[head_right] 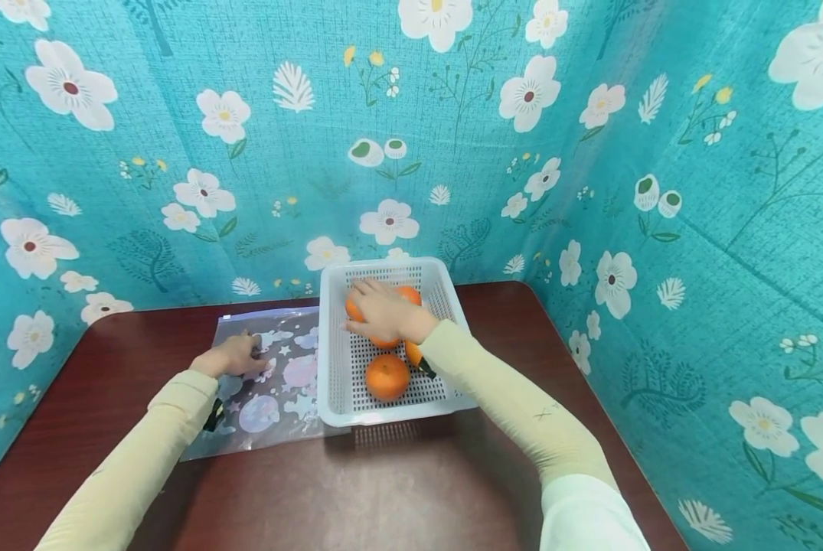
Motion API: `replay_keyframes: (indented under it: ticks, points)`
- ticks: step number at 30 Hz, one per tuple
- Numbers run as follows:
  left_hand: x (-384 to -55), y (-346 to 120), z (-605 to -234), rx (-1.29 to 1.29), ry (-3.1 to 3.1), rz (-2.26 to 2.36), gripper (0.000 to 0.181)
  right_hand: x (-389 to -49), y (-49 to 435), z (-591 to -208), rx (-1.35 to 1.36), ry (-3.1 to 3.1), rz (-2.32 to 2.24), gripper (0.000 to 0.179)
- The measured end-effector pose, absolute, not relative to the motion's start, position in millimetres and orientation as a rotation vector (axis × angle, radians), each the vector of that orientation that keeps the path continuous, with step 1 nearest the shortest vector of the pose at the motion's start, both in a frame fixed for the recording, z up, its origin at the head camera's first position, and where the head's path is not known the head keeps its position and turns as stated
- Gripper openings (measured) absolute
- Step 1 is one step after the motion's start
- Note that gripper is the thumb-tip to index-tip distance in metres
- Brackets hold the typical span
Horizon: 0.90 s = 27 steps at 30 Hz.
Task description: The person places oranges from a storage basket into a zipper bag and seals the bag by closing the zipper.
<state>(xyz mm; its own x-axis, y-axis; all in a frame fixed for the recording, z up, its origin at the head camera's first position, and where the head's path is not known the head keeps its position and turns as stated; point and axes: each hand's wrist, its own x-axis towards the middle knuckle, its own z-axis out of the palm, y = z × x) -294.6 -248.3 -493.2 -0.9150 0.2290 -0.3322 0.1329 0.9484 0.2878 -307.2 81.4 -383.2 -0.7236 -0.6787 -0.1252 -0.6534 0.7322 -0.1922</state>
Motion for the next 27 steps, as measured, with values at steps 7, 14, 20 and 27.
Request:
replay_keyframes:
  ticks: [7, 14, 20, 27]
  points:
    - [-283.3, -239.4, -484.6, 0.228, 2.835, 0.499, 0.027, -295.9, 52.8, -388.9, -1.178, 2.703, -0.146, 0.068]
    - [-276.0, -239.1, -487.7, 0.297, 2.937, 0.548, 0.026, -295.0, 30.4, -393.2, -1.26, 2.627, -0.235, 0.061]
    - [-269.5, -244.5, -475.4, 0.266, 3.013, 0.533, 0.032, -303.6, 15.7, -400.4, -1.329, 2.56, -0.358, 0.053]
    - [-256.1, -251.6, -451.6, 0.297, 3.182, 0.502, 0.028, -311.0, 4.2, -408.2, -1.296, 2.533, -0.495, 0.049]
